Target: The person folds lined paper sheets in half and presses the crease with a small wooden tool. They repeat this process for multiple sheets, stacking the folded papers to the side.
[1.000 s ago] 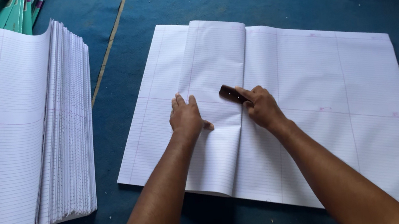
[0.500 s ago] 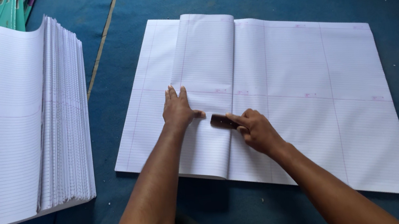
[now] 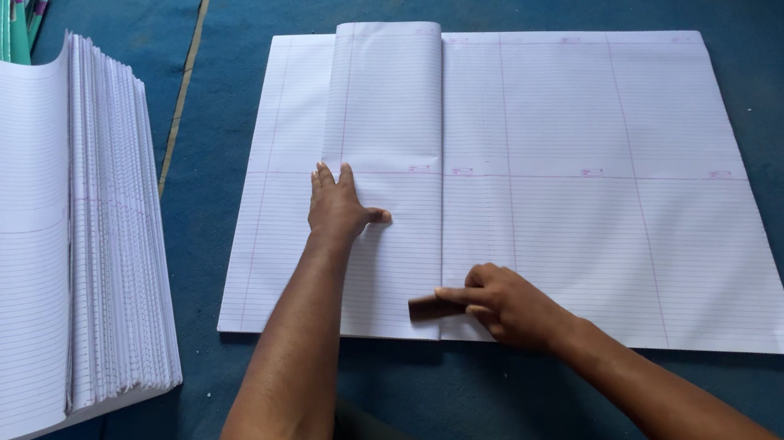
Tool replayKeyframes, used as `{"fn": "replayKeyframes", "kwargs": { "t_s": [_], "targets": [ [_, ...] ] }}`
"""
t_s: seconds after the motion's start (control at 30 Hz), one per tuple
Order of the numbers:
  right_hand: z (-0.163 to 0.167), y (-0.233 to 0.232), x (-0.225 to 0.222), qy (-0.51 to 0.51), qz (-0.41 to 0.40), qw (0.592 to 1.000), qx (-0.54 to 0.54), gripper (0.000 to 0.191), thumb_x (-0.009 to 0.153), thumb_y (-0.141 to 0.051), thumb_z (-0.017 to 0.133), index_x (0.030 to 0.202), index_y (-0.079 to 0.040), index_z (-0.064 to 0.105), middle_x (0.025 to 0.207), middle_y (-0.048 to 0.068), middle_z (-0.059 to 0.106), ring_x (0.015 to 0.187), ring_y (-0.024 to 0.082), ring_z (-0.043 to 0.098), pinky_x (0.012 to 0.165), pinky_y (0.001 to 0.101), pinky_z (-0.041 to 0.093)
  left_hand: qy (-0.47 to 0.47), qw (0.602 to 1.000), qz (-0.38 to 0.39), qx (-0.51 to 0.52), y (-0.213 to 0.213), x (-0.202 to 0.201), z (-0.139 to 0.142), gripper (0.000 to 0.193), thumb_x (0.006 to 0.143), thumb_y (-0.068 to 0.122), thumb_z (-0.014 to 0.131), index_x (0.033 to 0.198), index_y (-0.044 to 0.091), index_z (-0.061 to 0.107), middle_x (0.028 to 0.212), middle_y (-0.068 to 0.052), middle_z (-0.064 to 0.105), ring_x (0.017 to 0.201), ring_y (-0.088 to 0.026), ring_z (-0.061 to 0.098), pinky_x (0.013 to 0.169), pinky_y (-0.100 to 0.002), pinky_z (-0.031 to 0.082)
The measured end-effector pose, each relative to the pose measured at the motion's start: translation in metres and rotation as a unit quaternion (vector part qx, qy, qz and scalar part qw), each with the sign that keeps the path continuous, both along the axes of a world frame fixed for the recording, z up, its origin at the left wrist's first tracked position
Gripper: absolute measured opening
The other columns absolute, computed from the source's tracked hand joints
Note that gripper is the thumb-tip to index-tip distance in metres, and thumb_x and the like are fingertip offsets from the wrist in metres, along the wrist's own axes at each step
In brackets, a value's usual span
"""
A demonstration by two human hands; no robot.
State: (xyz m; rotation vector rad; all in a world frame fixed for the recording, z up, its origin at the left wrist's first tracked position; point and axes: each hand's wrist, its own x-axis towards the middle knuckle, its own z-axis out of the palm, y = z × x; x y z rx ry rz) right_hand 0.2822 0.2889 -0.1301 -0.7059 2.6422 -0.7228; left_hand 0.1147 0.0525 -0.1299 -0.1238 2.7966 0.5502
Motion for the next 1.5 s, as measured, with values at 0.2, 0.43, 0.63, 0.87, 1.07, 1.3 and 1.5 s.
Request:
{"fn": "replayKeyframes", "kwargs": {
  "t_s": [0.2, 0.43, 0.63, 0.87, 1.07, 1.3, 1.5],
  "targets": [
    [0.009, 0.002, 0.009, -0.049, 0.012, 0.998, 0.027, 0.049, 0.092, -0.011, 0.063, 0.135, -0.033, 0.064, 0.105, 0.004, 0.067, 0.097, 0.018, 0.059, 0.091, 0.0331, 0.052, 0.005, 1.0, -0.006, -0.008, 0.002, 0.004, 0.001, 0.124, 0.061, 0.058, 0.09, 0.158, 0.015, 0.027, 0.166, -0.023, 0.012, 0.155, -0.033, 0.006, 0.125, -0.041, 0.022],
    [0.014, 0.007, 0.004, -0.138, -0.043, 0.989, -0.024, 0.049, 0.091, -0.01, 0.063, 0.135, -0.033, 0.065, 0.107, 0.003, 0.066, 0.098, 0.017, 0.061, 0.092, 0.0332, 0.053, 0.032, 0.999, -0.006, -0.008, 0.01, 0.013, -0.002, 0.097, 0.069, 0.046, 0.09, 0.146, 0.008, 0.047, 0.161, -0.024, 0.027, 0.152, -0.04, 0.018, 0.12, -0.044, 0.033],
    [0.018, 0.032, -0.007, -0.176, -0.215, 0.958, -0.07, 0.049, 0.096, -0.012, 0.052, 0.14, -0.033, 0.062, 0.109, 0.005, 0.064, 0.097, 0.021, 0.061, 0.092, 0.0358, 0.055, 0.093, 0.993, -0.047, -0.056, 0.035, 0.027, -0.015, 0.025, 0.097, 0.01, 0.061, 0.122, 0.004, 0.064, 0.133, -0.019, 0.061, 0.124, -0.037, 0.057, 0.092, -0.049, 0.058],
    [0.006, 0.09, -0.02, -0.062, -0.418, 0.906, -0.007, 0.051, 0.098, -0.015, 0.054, 0.147, -0.028, 0.055, 0.116, 0.013, 0.063, 0.106, 0.027, 0.064, 0.097, 0.0433, 0.053, 0.069, 0.993, -0.084, -0.05, 0.085, 0.066, -0.001, 0.04, 0.096, 0.023, 0.059, 0.131, 0.005, 0.055, 0.133, -0.017, 0.056, 0.123, -0.034, 0.054, 0.085, -0.054, 0.058],
    [-0.004, 0.133, -0.021, -0.015, -0.486, 0.873, 0.038, 0.056, 0.093, -0.013, 0.06, 0.148, -0.022, 0.057, 0.13, 0.019, 0.063, 0.115, 0.033, 0.063, 0.101, 0.0466, 0.051, 0.026, 0.993, -0.089, -0.078, 0.108, 0.073, 0.008, 0.07, 0.095, 0.035, 0.064, 0.15, 0.005, 0.034, 0.151, -0.025, 0.037, 0.136, -0.04, 0.042, 0.09, -0.061, 0.056],
    [0.004, 0.132, -0.018, 0.021, -0.468, 0.858, 0.211, 0.052, 0.09, -0.026, 0.066, 0.141, -0.021, 0.059, 0.133, 0.014, 0.058, 0.125, 0.031, 0.054, 0.104, 0.0503, 0.045, 0.098, 0.987, -0.083, -0.099, 0.123, 0.046, -0.025, 0.064, 0.094, 0.01, 0.063, 0.15, -0.007, 0.037, 0.137, -0.039, 0.051, 0.107, -0.044, 0.066, 0.082, -0.046, 0.063],
    [0.007, 0.11, -0.021, 0.056, -0.434, 0.898, 0.053, 0.055, 0.09, -0.025, 0.066, 0.143, -0.013, 0.059, 0.127, 0.018, 0.062, 0.108, 0.03, 0.066, 0.092, 0.0432, 0.056, 0.126, 0.983, -0.095, -0.09, 0.114, 0.035, -0.028, 0.056, 0.092, -0.002, 0.061, 0.144, -0.012, 0.043, 0.11, -0.03, 0.069, 0.087, -0.036, 0.075, 0.069, -0.043, 0.065]
  ]
}}
